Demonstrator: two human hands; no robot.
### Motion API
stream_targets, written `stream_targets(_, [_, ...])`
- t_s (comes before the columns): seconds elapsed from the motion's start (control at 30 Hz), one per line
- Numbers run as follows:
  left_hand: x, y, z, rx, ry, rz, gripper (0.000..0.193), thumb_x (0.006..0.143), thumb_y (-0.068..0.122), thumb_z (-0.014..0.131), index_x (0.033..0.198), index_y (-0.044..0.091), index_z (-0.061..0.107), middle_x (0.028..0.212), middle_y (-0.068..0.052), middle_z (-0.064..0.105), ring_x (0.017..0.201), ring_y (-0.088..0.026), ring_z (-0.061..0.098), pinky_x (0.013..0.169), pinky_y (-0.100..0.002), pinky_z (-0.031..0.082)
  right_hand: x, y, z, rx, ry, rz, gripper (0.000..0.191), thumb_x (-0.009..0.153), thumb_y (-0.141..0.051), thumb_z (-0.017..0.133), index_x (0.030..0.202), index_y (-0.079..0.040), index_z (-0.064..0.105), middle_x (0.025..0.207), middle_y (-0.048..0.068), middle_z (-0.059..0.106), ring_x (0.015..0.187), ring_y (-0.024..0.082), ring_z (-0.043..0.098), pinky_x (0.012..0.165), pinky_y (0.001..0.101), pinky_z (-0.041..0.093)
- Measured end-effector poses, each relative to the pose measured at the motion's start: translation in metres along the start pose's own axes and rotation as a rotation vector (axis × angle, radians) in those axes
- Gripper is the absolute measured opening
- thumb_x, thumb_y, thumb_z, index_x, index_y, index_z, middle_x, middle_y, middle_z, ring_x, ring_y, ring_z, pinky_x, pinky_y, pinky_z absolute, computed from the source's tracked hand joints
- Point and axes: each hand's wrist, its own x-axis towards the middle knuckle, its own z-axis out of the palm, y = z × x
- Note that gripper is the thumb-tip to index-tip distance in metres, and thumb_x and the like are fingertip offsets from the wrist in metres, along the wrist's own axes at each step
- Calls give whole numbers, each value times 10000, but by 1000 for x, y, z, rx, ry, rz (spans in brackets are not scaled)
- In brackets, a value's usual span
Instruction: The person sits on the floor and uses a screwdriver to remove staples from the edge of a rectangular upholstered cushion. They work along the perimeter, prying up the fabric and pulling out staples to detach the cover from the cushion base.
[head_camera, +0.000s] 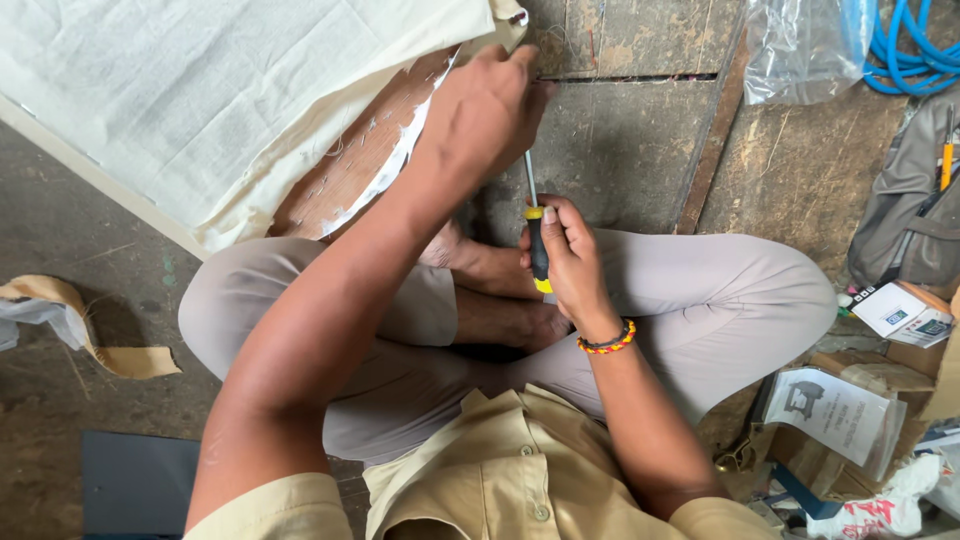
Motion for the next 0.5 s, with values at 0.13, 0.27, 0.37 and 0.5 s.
stream_targets(0.13, [-1,-11,7,-212,22,-88,111,953,126,680,949,30,736,824,-214,728,779,-400,731,760,-474,580,-7,-2,-1,-272,70,-95,282,1096,-212,532,1320,-53,596,882,29,652,724,72,609,641,230,502])
stream_targets(0.27, [5,-24,10,-252,-29,-267,118,929,75,639,912,18,740,840,-205,743,757,-359,751,739,-442,589,-23,-8,-2,-372,74,-177,303,1066,-144,593,1349,-39,580,947,27,659,761,64,608,668,241,547])
stream_targets(0.37, [4,-26,10,-212,-142,-244,141,912,44,615,925,47,755,862,-181,758,776,-327,763,753,-426,597,-34,-19,-6,-496,173,-158,321,1035,-163,618,1330,-41,591,989,44,672,720,73,625,605,240,549])
stream_targets(0.5, [1,-20,0,-104,-318,-210,165,891,68,642,1005,89,759,871,-202,742,788,-356,737,735,-456,578,-31,-37,-10,-840,369,-240,351,1006,-162,652,1340,-63,610,1183,103,714,767,171,687,614,310,533])
